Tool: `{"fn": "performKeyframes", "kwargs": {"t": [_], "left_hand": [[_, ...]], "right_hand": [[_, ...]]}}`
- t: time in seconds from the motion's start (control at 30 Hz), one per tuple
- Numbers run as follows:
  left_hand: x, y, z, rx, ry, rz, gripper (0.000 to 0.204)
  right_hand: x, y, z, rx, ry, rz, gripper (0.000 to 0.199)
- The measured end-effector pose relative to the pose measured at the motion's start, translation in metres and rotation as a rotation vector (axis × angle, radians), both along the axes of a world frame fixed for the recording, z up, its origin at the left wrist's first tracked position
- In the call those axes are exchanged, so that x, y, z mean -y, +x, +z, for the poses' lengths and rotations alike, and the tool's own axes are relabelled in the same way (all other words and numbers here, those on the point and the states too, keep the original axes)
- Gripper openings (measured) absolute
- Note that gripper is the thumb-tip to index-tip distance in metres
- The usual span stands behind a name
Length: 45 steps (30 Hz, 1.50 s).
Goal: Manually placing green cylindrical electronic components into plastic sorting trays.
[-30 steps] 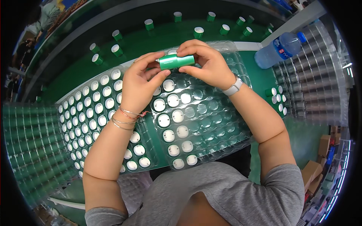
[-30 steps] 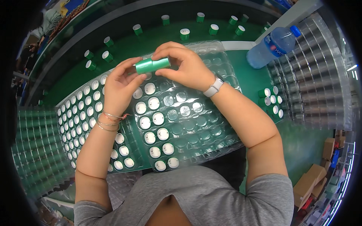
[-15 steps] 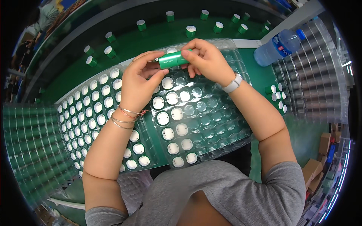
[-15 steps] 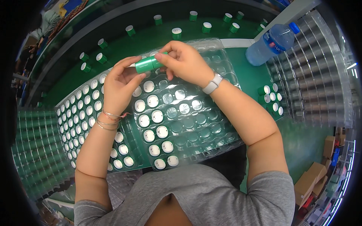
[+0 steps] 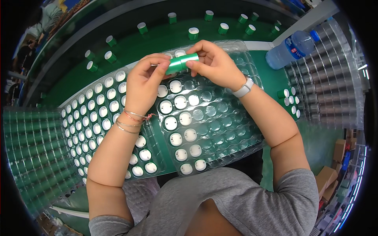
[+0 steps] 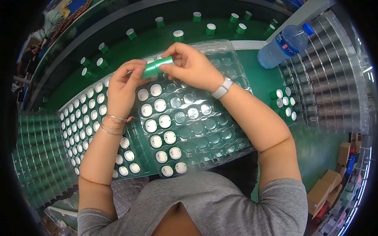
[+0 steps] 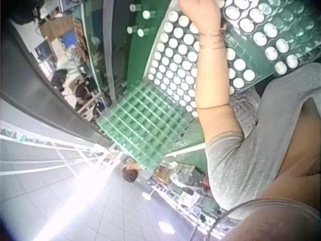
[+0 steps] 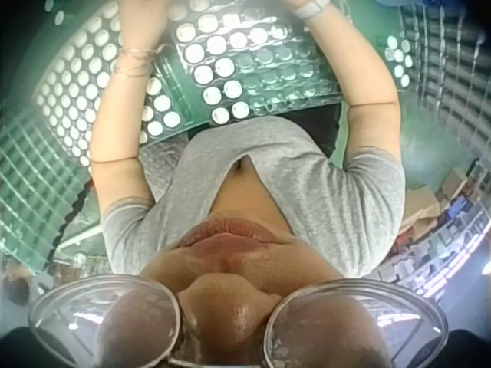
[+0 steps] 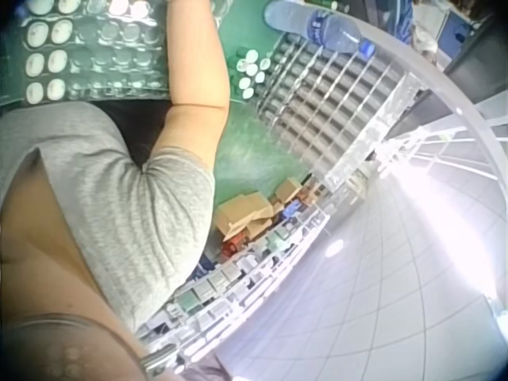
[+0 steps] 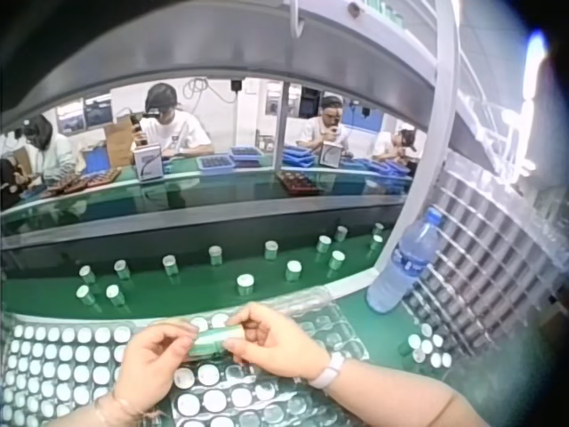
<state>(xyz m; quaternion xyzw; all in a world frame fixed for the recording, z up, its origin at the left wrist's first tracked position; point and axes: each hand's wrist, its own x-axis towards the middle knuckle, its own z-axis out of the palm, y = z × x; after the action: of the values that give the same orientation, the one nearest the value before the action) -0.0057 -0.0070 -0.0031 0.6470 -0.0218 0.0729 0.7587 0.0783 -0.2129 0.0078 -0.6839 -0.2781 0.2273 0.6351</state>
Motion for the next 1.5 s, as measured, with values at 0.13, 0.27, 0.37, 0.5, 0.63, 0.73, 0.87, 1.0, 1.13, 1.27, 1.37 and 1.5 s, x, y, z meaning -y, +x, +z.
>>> {"fn": "performKeyframes", "kwargs": {"t": [0.13, 0.27, 0.37, 0.5, 0.63, 0.73, 0.87, 1.0, 1.13, 1.27, 1.37, 1.5], "left_hand": [[0.004, -0.001, 0.004, 0.04, 0.055, -0.011, 0.037], [0.01, -0.002, 0.005, 0.096, 0.093, 0.039, 0.048], [0.006, -0.001, 0.002, 0.115, 0.167, 0.002, 0.046], [0.004, -0.002, 0.002, 0.096, 0.151, -0.015, 0.042], [0.004, -0.001, 0.003, 0.1, 0.181, -0.011, 0.038], [0.003, -0.003, 0.006, 0.063, 0.223, -0.001, 0.038], [0.005, -0.003, 0.006, 0.003, 0.186, -0.014, 0.037], [0.008, -0.003, 0.005, 0.06, 0.114, -0.019, 0.034], [0.002, -0.001, 0.005, -0.006, 0.089, 0.012, 0.03], [-0.002, -0.001, 0.001, 0.007, 0.138, 0.045, 0.032], [0.006, -0.002, 0.006, 0.127, 0.176, 0.088, 0.04], [0.007, -0.002, 0.004, 0.112, 0.108, 0.088, 0.05]], "right_hand": [[0.005, 0.004, -0.007, 0.079, 0.096, 0.059, 0.035], [0.005, 0.004, -0.003, 0.18, 0.052, 0.069, 0.051], [0.002, 0.003, -0.003, 0.362, 0.009, 0.054, 0.05], [0.004, 0.002, 0.003, 0.496, -0.093, 0.057, 0.042], [0.005, 0.004, -0.002, 0.482, -0.066, 0.045, 0.04], [0.004, 0.003, -0.003, 0.441, -0.061, 0.046, 0.039], [0.005, 0.005, -0.008, 0.26, 0.054, 0.091, 0.04], [0.002, 0.005, -0.007, 0.181, 0.136, 0.116, 0.039], [0.003, 0.004, -0.007, 0.114, 0.17, 0.143, 0.031], [0.004, 0.008, -0.01, 0.209, 0.08, 0.185, 0.026], [0.001, 0.004, -0.01, 0.214, 0.163, 0.105, 0.031], [-0.001, 0.002, -0.011, 0.159, 0.247, 0.078, 0.039]]}}
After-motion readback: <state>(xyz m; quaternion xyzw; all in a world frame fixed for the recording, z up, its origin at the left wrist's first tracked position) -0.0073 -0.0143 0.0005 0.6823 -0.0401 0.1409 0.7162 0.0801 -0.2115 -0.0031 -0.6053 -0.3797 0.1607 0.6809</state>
